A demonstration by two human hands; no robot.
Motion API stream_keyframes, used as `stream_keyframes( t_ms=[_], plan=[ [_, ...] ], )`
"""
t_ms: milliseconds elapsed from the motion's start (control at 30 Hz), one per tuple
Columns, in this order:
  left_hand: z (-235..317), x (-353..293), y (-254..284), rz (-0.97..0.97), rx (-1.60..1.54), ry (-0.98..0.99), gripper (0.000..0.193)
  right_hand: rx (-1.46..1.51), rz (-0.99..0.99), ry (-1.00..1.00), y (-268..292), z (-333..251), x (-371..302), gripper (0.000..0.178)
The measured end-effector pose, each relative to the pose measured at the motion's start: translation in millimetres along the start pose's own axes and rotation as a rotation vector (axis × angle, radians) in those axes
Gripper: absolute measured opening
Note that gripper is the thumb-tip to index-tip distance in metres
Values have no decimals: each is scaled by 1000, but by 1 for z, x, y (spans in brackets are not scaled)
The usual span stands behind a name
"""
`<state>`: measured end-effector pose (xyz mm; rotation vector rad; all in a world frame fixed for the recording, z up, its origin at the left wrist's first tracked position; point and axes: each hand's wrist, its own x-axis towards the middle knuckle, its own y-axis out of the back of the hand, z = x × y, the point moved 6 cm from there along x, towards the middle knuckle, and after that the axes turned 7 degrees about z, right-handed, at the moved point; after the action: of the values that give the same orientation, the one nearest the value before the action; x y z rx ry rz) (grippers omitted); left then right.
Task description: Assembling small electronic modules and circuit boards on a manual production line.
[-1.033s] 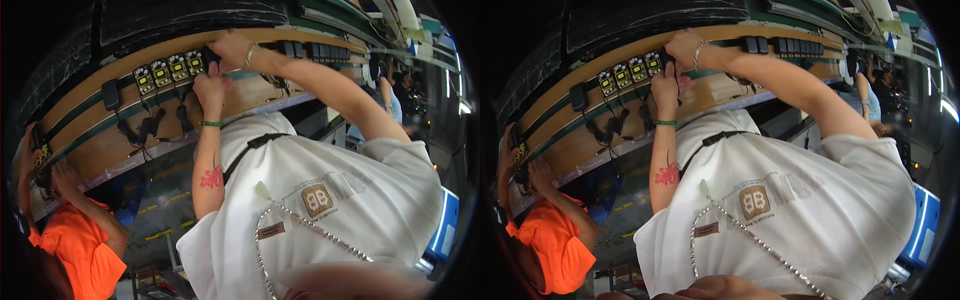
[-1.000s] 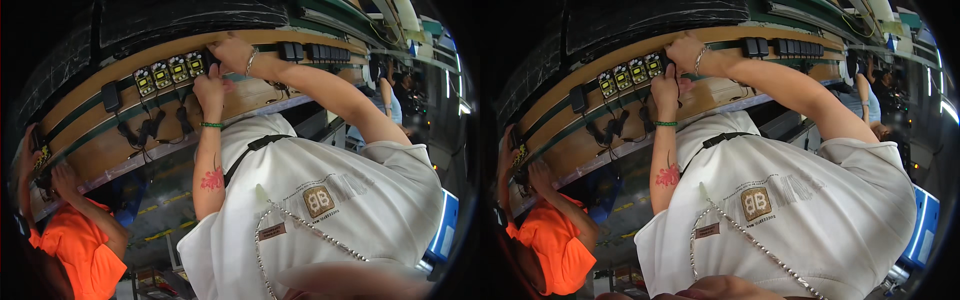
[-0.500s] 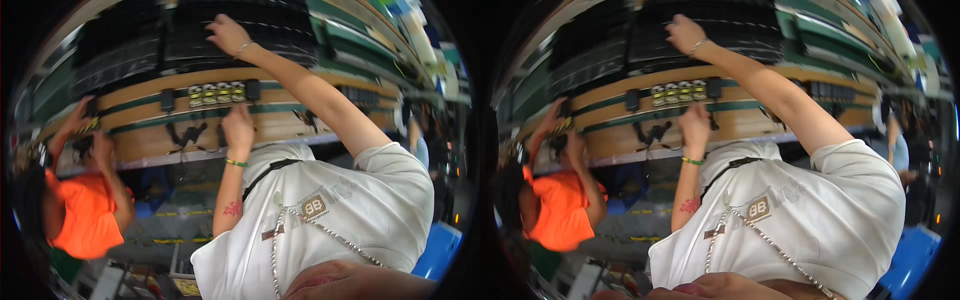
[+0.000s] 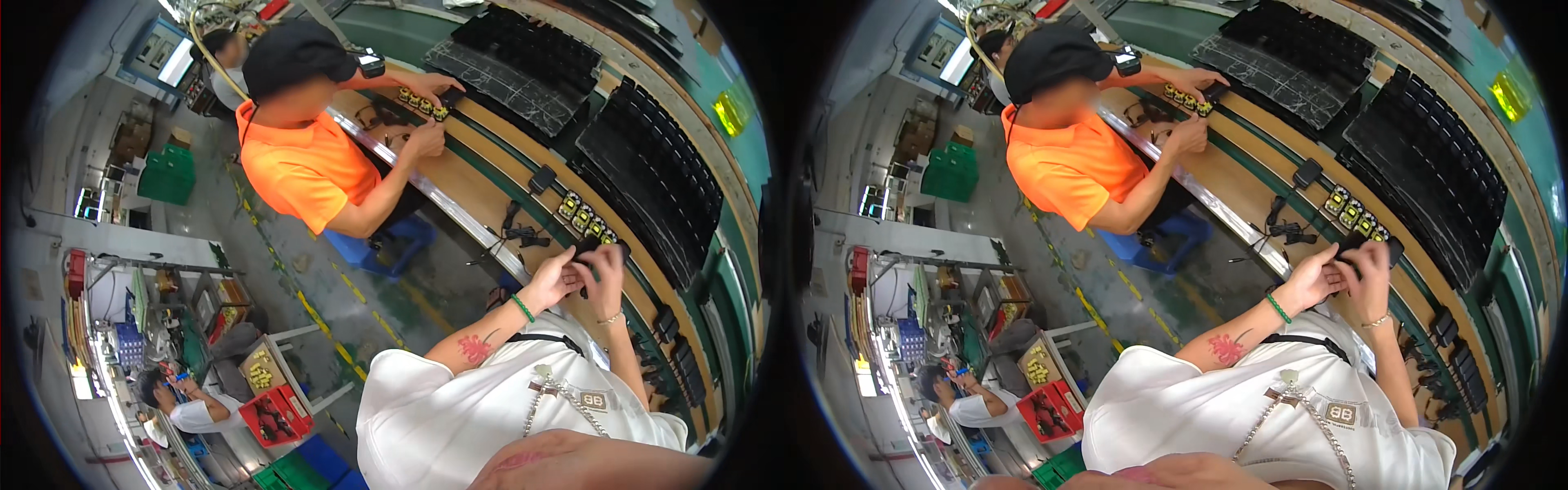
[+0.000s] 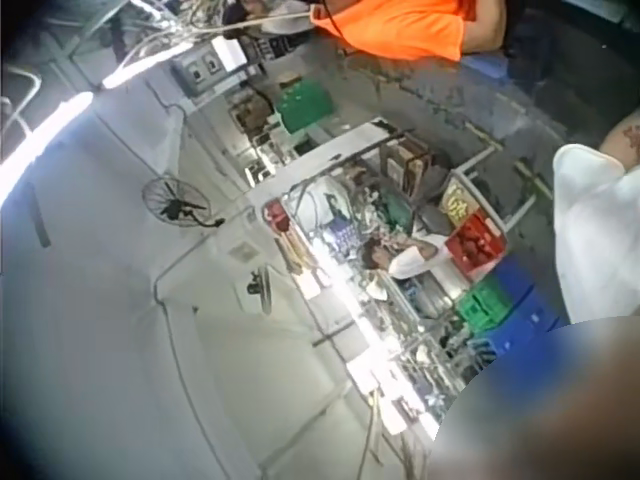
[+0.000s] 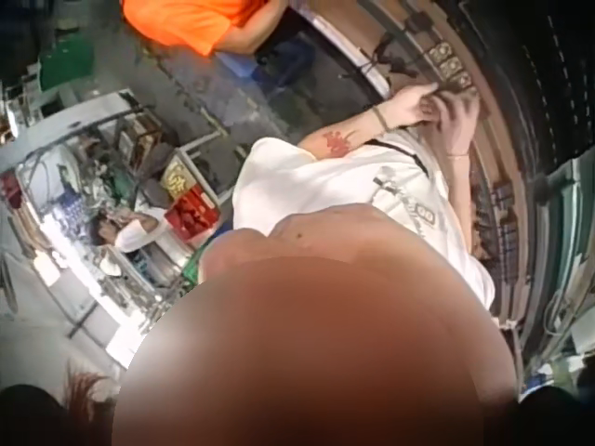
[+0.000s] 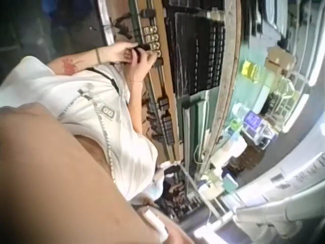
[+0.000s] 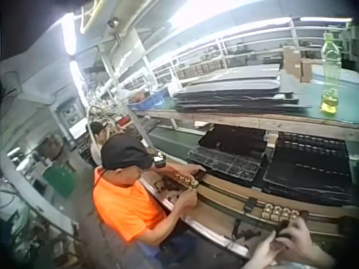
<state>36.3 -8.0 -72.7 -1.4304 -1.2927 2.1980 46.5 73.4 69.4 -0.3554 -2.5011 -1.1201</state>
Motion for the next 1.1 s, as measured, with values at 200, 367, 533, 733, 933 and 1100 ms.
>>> stream_keyframes(
  t_ms=[200, 367, 533, 733, 933, 1100],
  plan=[
    [-16, -35, -11, -154, 139, 270, 29, 572, -401, -648, 27, 54, -44, 37],
    [-1, -23, -12, -112, 202, 118, 15, 837, -421, -705, 3, 35, -49, 72],
    [30, 2, -11, 173, 1243, -684, 27, 62, 1, -532, 26, 75, -26, 75],
    [-1, 40, -21, 212, 1832, -1175, 26, -260, 73, -207, -1, 167, 3, 78],
    [-20, 58, -15, 167, 1091, -412, 20, -242, -13, -199, -12, 178, 2, 78],
    [-14, 68, -2, 133, 805, -222, 16, -210, 10, -314, -13, 177, 0, 80]
  ],
)
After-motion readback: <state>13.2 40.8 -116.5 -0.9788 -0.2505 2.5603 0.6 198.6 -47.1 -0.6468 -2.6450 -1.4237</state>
